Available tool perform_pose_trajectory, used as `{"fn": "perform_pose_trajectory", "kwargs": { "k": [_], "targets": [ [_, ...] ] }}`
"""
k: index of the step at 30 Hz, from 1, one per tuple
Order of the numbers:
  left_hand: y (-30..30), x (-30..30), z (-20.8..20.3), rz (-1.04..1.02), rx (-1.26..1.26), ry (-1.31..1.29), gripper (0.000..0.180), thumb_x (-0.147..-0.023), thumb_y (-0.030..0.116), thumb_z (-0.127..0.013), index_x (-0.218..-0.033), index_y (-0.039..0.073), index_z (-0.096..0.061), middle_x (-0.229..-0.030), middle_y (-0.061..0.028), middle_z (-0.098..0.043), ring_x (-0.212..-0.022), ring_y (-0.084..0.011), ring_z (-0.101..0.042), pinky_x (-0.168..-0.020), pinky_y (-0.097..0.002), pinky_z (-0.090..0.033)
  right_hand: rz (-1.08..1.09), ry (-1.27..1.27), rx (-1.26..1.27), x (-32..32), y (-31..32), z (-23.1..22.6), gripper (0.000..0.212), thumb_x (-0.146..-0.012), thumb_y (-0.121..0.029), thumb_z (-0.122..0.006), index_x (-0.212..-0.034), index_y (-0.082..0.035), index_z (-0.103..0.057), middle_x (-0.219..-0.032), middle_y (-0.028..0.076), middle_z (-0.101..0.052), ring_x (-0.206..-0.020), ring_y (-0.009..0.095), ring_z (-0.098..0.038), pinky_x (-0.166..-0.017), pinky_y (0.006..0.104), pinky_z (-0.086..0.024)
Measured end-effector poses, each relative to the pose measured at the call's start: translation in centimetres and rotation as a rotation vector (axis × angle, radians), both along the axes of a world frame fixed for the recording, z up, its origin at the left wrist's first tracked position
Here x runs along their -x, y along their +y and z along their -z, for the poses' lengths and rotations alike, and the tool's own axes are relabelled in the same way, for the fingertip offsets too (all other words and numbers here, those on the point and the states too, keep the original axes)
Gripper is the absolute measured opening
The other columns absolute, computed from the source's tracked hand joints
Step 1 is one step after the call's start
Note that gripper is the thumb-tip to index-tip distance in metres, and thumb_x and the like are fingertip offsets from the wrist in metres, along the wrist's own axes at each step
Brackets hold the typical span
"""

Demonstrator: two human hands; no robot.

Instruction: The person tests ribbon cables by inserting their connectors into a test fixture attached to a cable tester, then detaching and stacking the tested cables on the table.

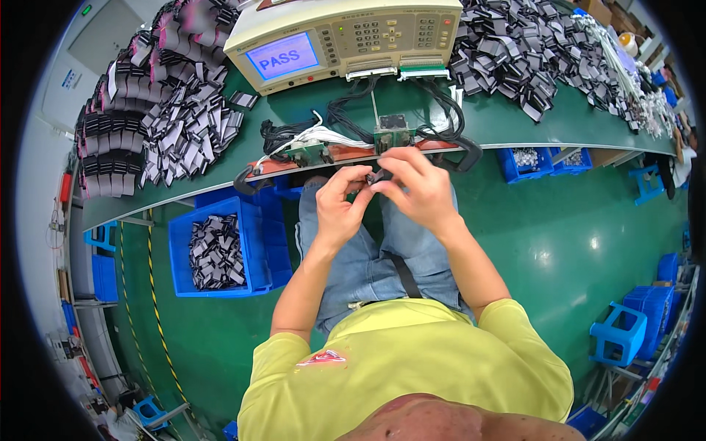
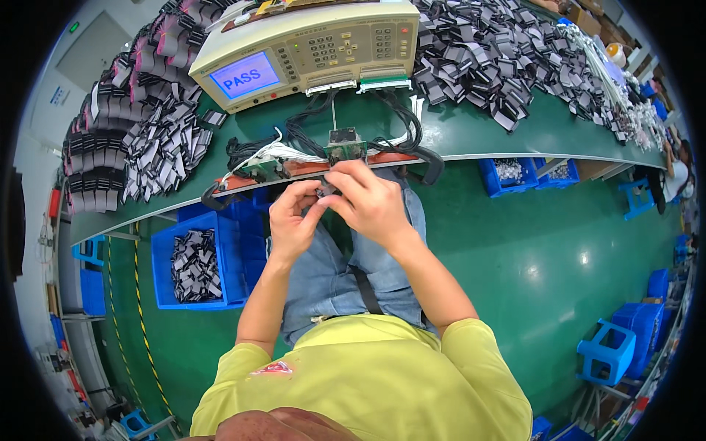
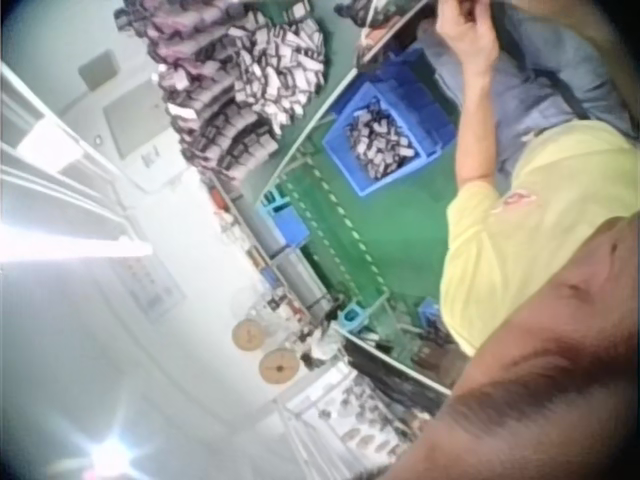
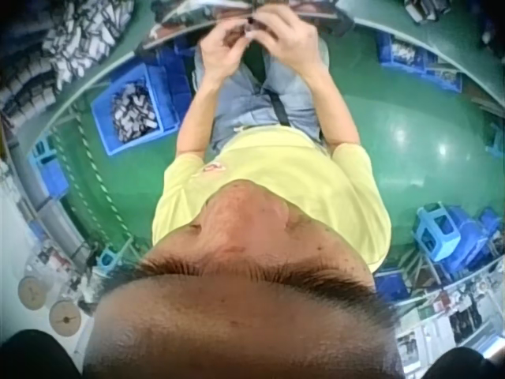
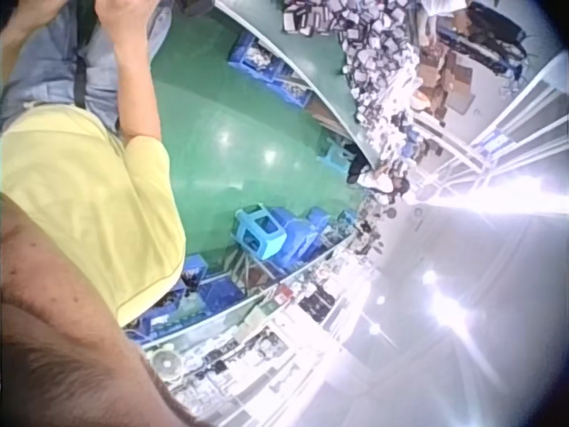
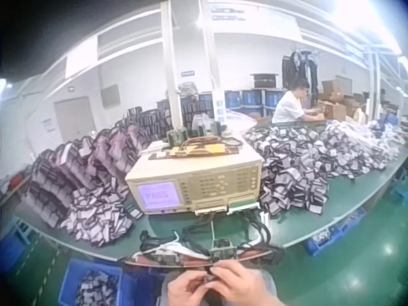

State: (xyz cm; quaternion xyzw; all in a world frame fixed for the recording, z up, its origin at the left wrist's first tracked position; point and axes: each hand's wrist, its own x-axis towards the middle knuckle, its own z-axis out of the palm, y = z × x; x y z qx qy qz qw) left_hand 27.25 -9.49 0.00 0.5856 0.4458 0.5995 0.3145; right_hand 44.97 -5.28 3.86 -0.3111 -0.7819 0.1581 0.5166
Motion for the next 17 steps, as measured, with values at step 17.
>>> {"fn": "perform_pose_trajectory", "kwargs": {
  "k": [17],
  "targets": [
    [3.1,-1.6,-0.8,-0.180,0.007,0.171,0.022,-0.090,0.002,-0.079,-0.110,-0.002,-0.071,-0.105,-0.0119,-0.076,-0.091,-0.0198,-0.077,-0.080,-0.0297,-0.061,0.280,-0.024,0.055,1.9,1.0,0.5,0.013,-0.088,-0.015,-0.081,-0.093,-0.004,-0.074,-0.078,0.009,-0.066,-0.062,0.028,-0.066,-0.054,0.0373,-0.051]
  ]
}}
